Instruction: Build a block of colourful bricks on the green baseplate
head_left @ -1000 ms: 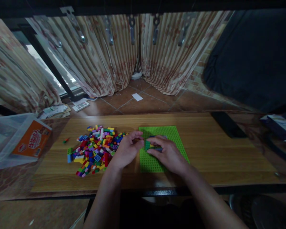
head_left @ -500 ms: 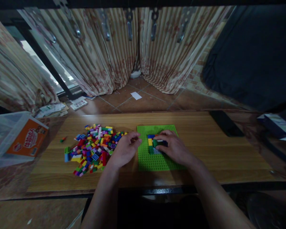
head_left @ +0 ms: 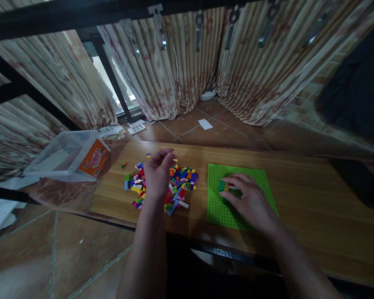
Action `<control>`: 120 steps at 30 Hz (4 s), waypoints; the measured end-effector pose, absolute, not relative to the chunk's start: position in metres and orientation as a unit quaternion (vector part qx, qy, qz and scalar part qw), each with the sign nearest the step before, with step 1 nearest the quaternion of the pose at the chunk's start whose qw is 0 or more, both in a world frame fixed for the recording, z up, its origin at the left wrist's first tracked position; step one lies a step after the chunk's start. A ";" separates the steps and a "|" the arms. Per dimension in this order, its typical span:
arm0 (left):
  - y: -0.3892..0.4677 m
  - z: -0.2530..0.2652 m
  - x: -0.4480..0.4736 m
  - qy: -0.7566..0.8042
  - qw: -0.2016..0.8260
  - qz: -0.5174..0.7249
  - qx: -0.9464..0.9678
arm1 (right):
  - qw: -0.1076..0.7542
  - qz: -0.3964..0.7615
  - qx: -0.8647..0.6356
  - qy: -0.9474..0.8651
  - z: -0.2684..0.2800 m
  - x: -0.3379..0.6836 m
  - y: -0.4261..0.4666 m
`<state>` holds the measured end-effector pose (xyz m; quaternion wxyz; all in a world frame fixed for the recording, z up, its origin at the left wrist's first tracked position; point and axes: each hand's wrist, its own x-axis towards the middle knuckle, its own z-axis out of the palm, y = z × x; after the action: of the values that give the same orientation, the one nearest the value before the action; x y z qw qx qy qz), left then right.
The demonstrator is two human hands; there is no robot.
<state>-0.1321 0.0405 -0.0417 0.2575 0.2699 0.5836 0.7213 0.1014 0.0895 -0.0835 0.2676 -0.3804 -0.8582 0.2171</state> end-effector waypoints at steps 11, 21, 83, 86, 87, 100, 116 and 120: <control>0.019 -0.039 -0.171 0.550 0.240 0.784 0.158 | 0.182 0.263 -0.294 -0.900 -0.104 0.038 0.054; 0.014 -0.040 -0.180 0.554 0.243 0.782 0.151 | 0.251 0.280 -0.239 -0.895 -0.097 0.020 0.040; 0.053 -0.082 -0.054 0.628 0.305 0.316 0.642 | 0.209 0.264 -0.435 -0.835 -0.082 0.143 0.106; 0.055 -0.084 -0.046 0.625 0.276 0.291 0.670 | 0.207 0.258 -0.429 -0.841 -0.087 0.145 0.108; 0.056 -0.084 -0.044 0.628 0.266 0.281 0.676 | 0.211 0.256 -0.429 -0.841 -0.088 0.145 0.107; 0.058 -0.082 -0.036 0.639 0.229 0.208 0.704 | 0.234 0.316 -0.482 -0.783 -0.091 0.140 0.103; 0.058 -0.080 -0.034 0.640 0.216 0.181 0.714 | 0.238 0.321 -0.493 -0.772 -0.089 0.147 0.108; 0.058 -0.081 -0.033 0.645 0.211 0.177 0.712 | 0.237 0.336 -0.517 -0.751 -0.092 0.145 0.109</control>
<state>-0.0334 0.0583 -0.0807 0.2114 0.7125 0.6452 0.1770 0.1449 0.1090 -0.0918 0.2371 -0.5173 -0.7506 0.3359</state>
